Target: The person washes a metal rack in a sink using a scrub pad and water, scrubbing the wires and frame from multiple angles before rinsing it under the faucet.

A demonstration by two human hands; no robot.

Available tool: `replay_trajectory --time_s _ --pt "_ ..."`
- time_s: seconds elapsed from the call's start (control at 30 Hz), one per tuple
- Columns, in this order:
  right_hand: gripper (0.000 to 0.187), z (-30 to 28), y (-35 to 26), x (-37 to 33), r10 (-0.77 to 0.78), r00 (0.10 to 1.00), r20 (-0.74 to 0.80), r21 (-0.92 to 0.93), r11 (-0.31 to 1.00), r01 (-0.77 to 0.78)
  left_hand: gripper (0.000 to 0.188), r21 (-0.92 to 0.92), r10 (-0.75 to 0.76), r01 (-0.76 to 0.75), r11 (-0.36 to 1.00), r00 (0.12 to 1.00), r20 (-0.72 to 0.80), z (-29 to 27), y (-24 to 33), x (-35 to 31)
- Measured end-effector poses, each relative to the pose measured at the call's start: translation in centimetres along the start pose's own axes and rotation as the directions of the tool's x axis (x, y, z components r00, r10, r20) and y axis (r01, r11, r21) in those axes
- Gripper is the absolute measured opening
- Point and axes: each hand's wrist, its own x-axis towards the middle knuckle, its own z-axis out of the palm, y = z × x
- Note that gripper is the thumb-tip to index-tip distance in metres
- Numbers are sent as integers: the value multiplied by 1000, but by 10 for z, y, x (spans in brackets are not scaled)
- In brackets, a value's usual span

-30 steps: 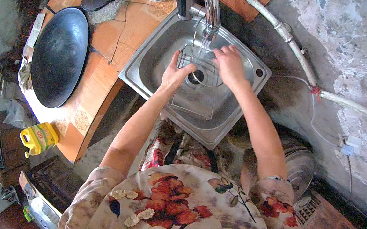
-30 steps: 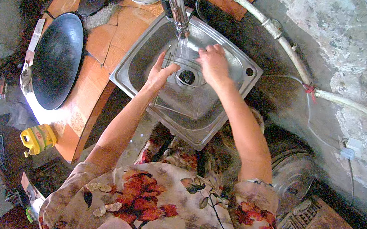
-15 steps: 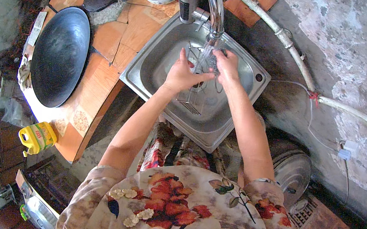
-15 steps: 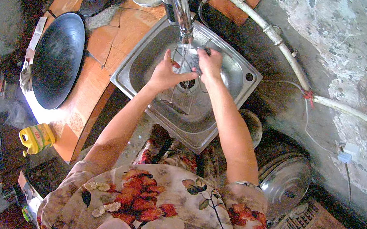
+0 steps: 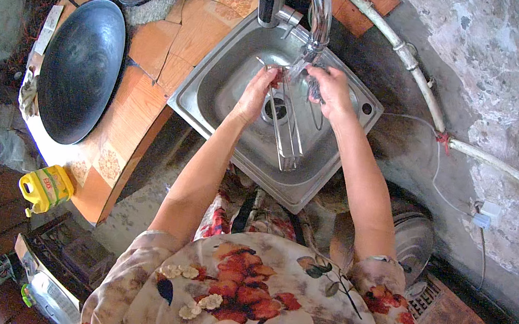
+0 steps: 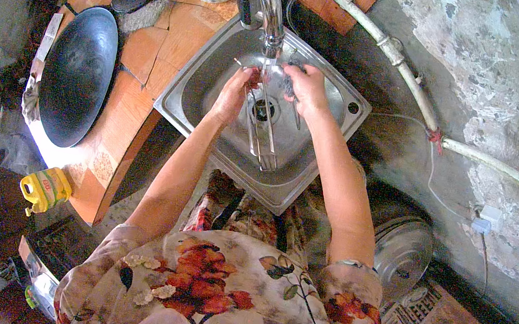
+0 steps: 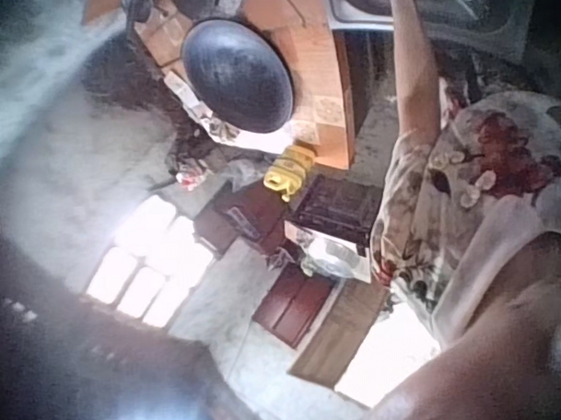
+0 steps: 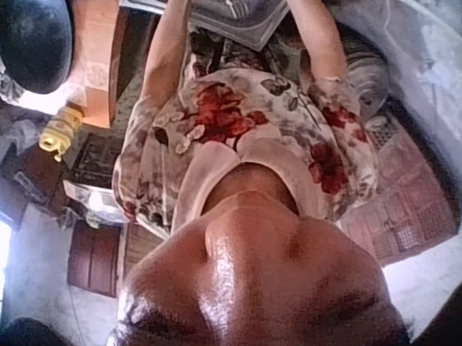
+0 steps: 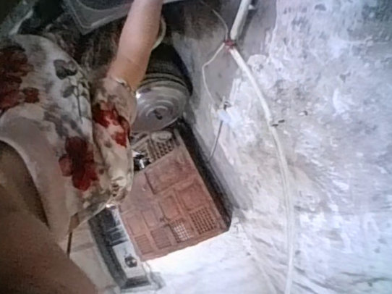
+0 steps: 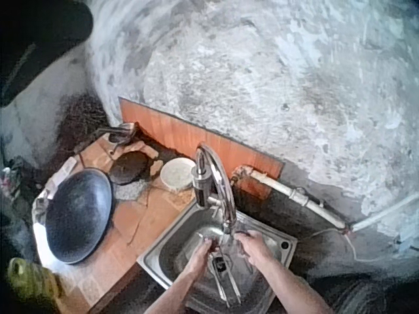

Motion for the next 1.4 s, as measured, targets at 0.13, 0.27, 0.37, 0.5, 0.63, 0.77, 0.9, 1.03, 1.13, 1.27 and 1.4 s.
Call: replay_trajectory --time_s 0.13,0.27,0.37,0.5,0.63,0.77,0.9,1.03,1.13,1.27,1.4 --pt "12 -5 10 -1 -253 964 -83 -412 890 198 42 104 -2 -11 994 992 125 5 16 -7" --pt "9 -9 0 -8 -66 998 4 -12 998 66 62 298 -11 -37 954 988 156 0 7 -10" --pt "8 -7 1 -8 6 1000 24 83 997 -8 67 212 -167 131 968 973 162 -2 4 -12" --pt "11 -3 1 -12 -29 998 54 230 973 16 82 -82 -101 102 991 995 10 13 -11 -24" --pt "13 -4 1 -12 6 980 200 420 903 -91 97 -191 -256 267 945 963 79 0 -32 -34" --pt "21 -1 2 -12 41 965 259 507 845 -172 99 -191 -235 287 939 938 256 -1 -35 -37" --pt "19 8 -6 -12 0 958 288 501 852 -151 93 -475 -165 411 778 864 477 2 -27 -43" --pt "20 3 -8 -8 -42 932 361 590 784 -193 73 -674 -111 379 634 907 407 15 -34 -42" --pt "19 1 -6 -1 -84 915 395 626 754 -201 69 -715 -100 383 584 909 405 23 -35 -41" --pt "25 7 -14 -15 -88 985 148 87 993 76 74 -651 -207 425 629 899 387 22 -25 -46" --pt "38 -8 -14 -25 -573 811 119 -857 354 375 82 -651 -251 517 556 851 461 -3 -14 -44"
